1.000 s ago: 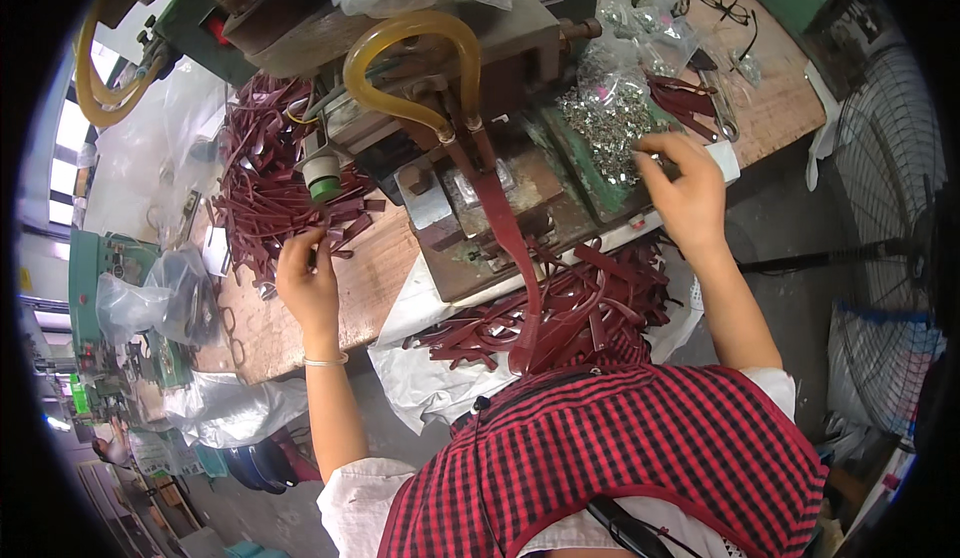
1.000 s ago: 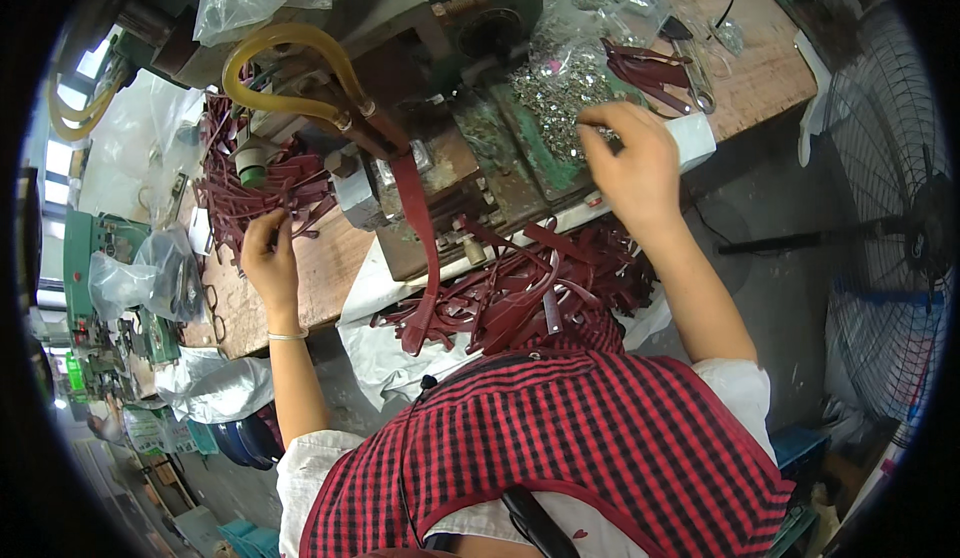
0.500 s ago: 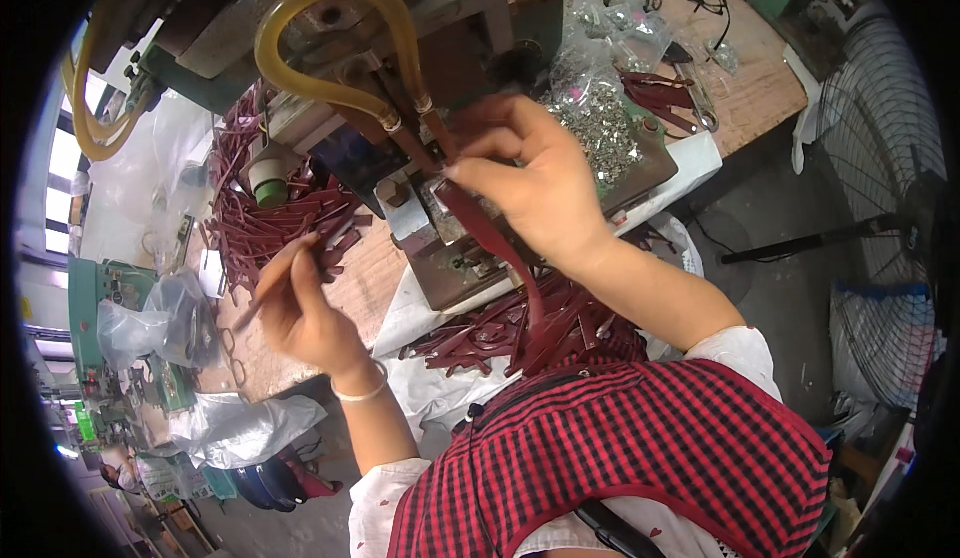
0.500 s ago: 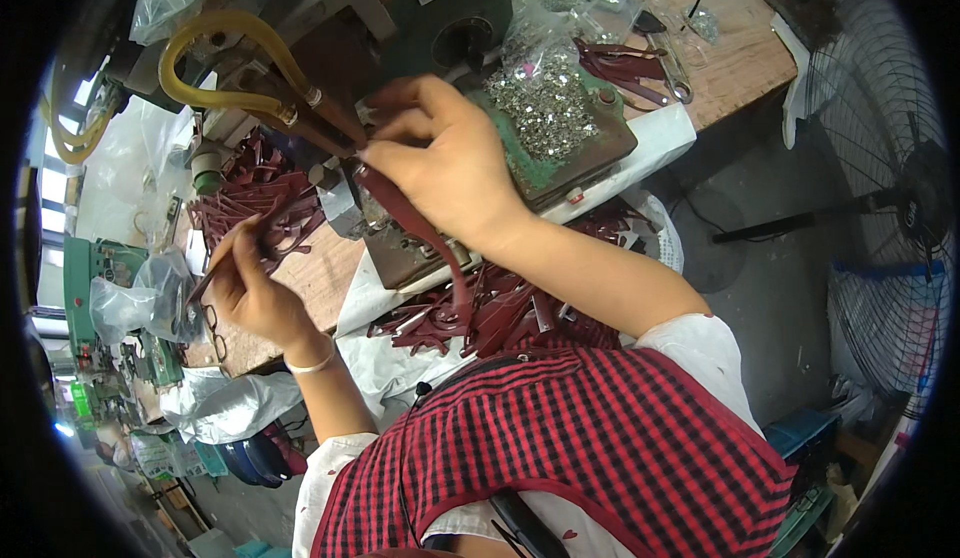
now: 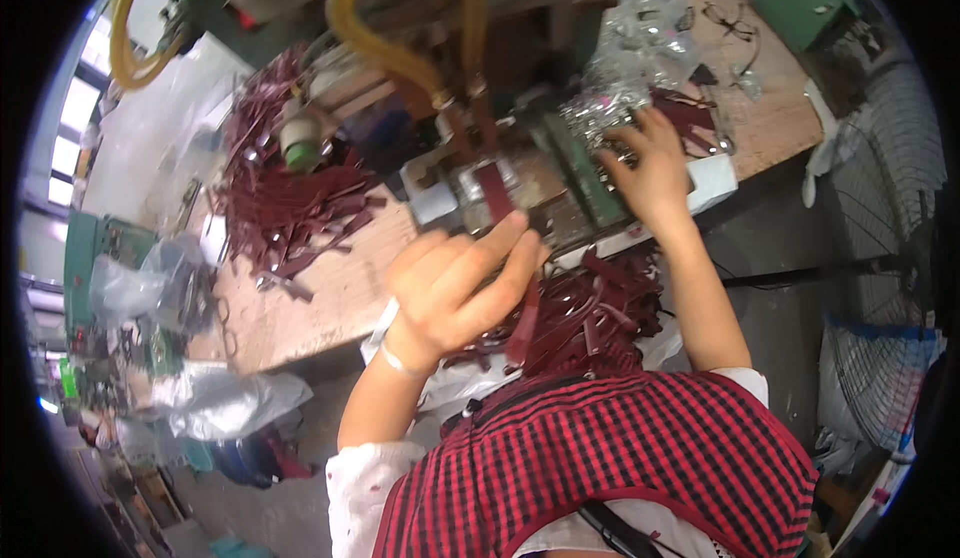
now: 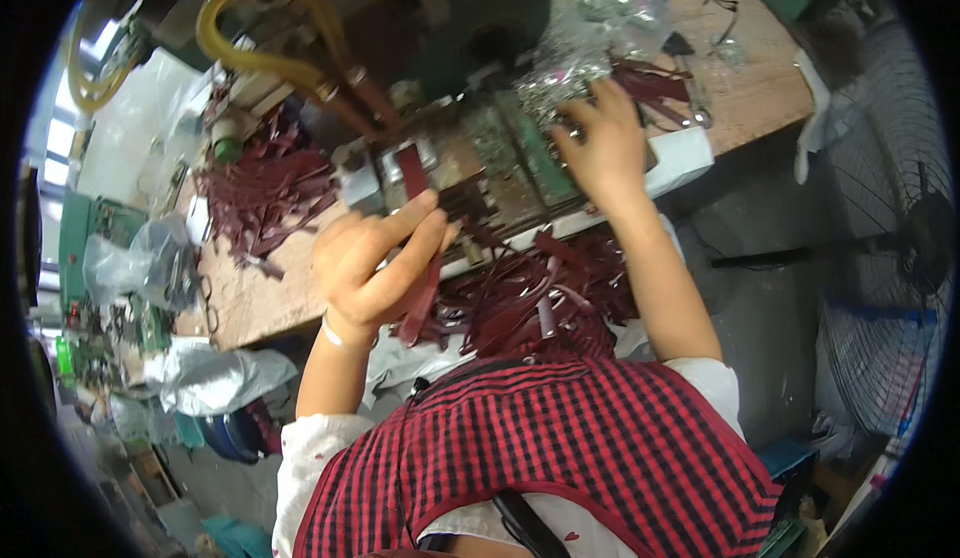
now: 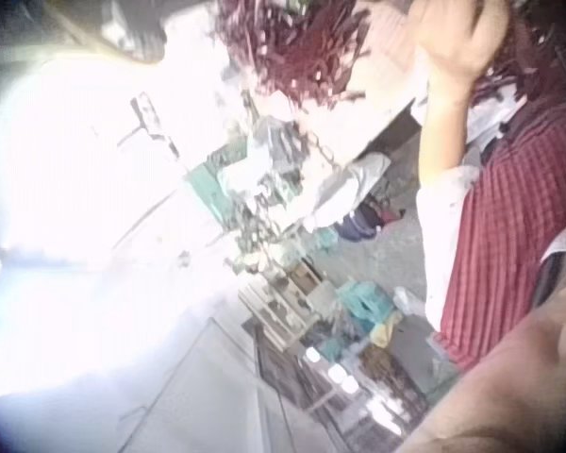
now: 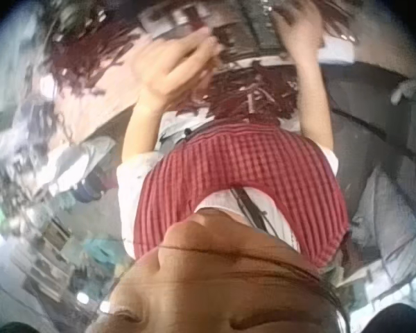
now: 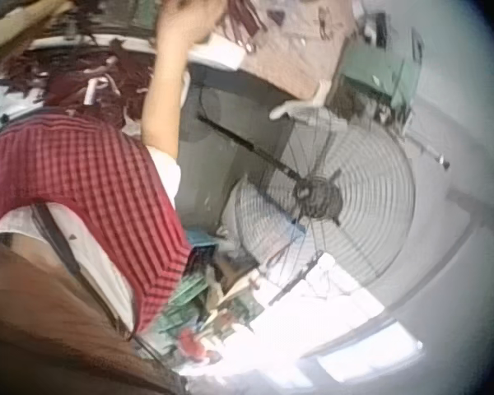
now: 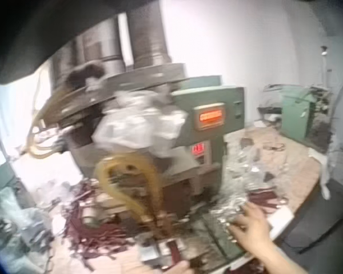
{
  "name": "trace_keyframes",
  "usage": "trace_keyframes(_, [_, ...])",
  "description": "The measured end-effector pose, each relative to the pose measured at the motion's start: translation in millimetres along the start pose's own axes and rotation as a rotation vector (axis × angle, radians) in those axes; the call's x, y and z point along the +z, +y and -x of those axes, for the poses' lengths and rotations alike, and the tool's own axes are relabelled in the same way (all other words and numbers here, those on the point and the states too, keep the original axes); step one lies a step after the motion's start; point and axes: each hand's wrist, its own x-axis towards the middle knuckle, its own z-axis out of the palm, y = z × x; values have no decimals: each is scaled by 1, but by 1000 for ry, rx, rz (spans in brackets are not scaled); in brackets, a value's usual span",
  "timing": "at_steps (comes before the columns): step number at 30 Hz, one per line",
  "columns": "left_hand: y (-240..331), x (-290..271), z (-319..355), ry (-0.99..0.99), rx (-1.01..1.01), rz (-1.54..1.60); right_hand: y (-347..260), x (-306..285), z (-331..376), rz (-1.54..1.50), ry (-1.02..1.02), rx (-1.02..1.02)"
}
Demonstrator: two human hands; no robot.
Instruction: The person repeatedly picks maroon straps and small metal hardware from piles on the table, inserts the hardware into the strap ends, and places the assembled pieces into a clear plastic bag. The person handles items one at a time and continues this process throughout the clip.
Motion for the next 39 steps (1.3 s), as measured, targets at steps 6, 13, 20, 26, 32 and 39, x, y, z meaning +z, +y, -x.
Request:
trace_keyframes(6, [-2, 2, 5, 90, -1, 32, 4, 4, 1, 10, 23, -219])
trace_keyframes(13, [33, -21, 28, 74, -309, 143, -1, 14, -28, -136, 59, -252])
trace_keyframes(20, [-51, -158, 119, 375, -991, -492, -4, -3, -16, -499, 39, 196])
trace_keyframes(26, [-133, -159, 236, -387, -1481, -876, -26, 10, -27, -345, 134, -60])
trace_keyframes(32, [-128, -126, 284, 255, -1743, -42, 2, -26, 15, -94, 227, 5])
trace_keyframes(39, [-95, -81, 183, 374, -1443, 184, -50, -64, 3, -635, -2, 138])
